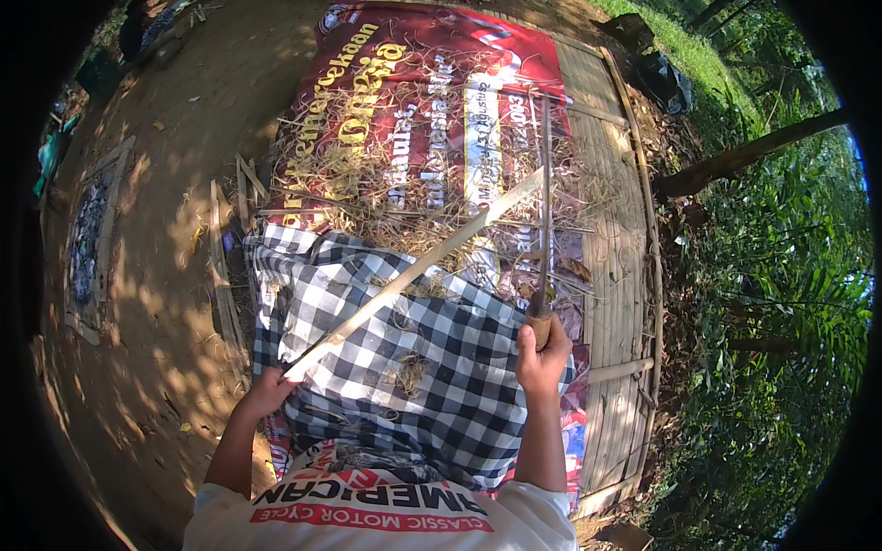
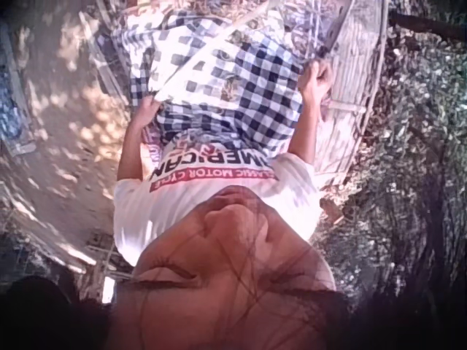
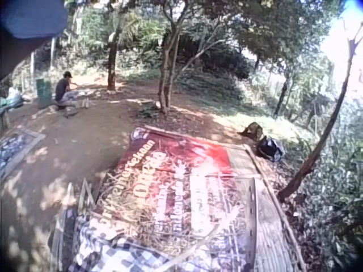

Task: The person trims and carves a bamboo stick using a large knife while sitting on a bamboo platform.

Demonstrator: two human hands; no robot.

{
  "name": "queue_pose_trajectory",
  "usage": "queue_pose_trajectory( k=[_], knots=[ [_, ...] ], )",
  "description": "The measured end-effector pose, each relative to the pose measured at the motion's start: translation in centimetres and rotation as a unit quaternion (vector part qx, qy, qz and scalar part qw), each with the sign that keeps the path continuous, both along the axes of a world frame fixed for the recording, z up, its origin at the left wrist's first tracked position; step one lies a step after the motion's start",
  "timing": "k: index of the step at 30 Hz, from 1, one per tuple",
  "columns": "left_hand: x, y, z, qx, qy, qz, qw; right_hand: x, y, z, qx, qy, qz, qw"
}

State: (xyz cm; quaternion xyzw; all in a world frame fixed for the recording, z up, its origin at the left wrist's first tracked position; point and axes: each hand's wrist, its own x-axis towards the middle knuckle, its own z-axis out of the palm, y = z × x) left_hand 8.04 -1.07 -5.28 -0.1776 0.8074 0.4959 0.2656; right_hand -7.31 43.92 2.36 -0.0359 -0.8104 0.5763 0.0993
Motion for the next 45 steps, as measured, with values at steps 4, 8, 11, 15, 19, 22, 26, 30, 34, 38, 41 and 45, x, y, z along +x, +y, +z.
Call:
queue_pose_trajectory(
  k=[4, 8, 11, 15, 19, 22, 26, 30, 34, 38, 41, 45],
  knots=[
    [0.2, 0.9, 0.9, -0.116, 0.060, -0.016, 0.991, -0.5, -4.6, 2.2, 0.330, 0.092, 0.120, 0.932],
    [1.5, 1.4, -1.5, -0.186, 0.208, -0.021, 0.960, -1.4, -6.5, 1.5, 0.417, 0.126, 0.217, 0.873],
    [1.6, 1.6, -1.1, -0.200, 0.192, -0.011, 0.961, -2.3, -5.9, 0.9, 0.451, 0.128, 0.240, 0.850],
    [1.7, 1.9, -1.2, -0.241, 0.207, -0.019, 0.948, -3.8, -4.2, 1.0, 0.476, 0.178, 0.250, 0.824],
    [2.0, 2.1, -1.1, -0.247, 0.199, -0.008, 0.948, -4.4, -2.9, 1.5, 0.509, 0.186, 0.240, 0.806],
    [2.1, 1.9, -1.2, -0.248, 0.197, -0.008, 0.949, -5.0, -1.4, 1.5, 0.526, 0.180, 0.208, 0.805],
    [1.5, 2.0, -0.7, -0.231, 0.166, -0.008, 0.959, -5.5, 0.1, 1.9, 0.550, 0.177, 0.204, 0.790],
    [1.5, 2.2, -0.3, -0.225, 0.169, 0.003, 0.960, -5.4, -0.6, 2.9, 0.561, 0.143, 0.207, 0.789],
    [1.8, 2.4, -1.3, -0.233, 0.193, 0.011, 0.953, -4.2, -2.5, 2.8, 0.540, 0.122, 0.195, 0.810],
    [1.8, 2.5, -1.8, -0.206, 0.221, 0.048, 0.952, -1.8, -6.6, 3.3, 0.499, 0.027, 0.257, 0.828],
    [1.5, 2.7, -1.3, -0.197, 0.204, 0.059, 0.957, -1.1, -9.0, 2.1, 0.511, 0.137, 0.317, 0.787],
    [2.5, 2.2, -2.0, -0.253, 0.209, 0.044, 0.944, -3.3, -7.0, 1.3, 0.548, 0.176, 0.301, 0.760]
  ],
)
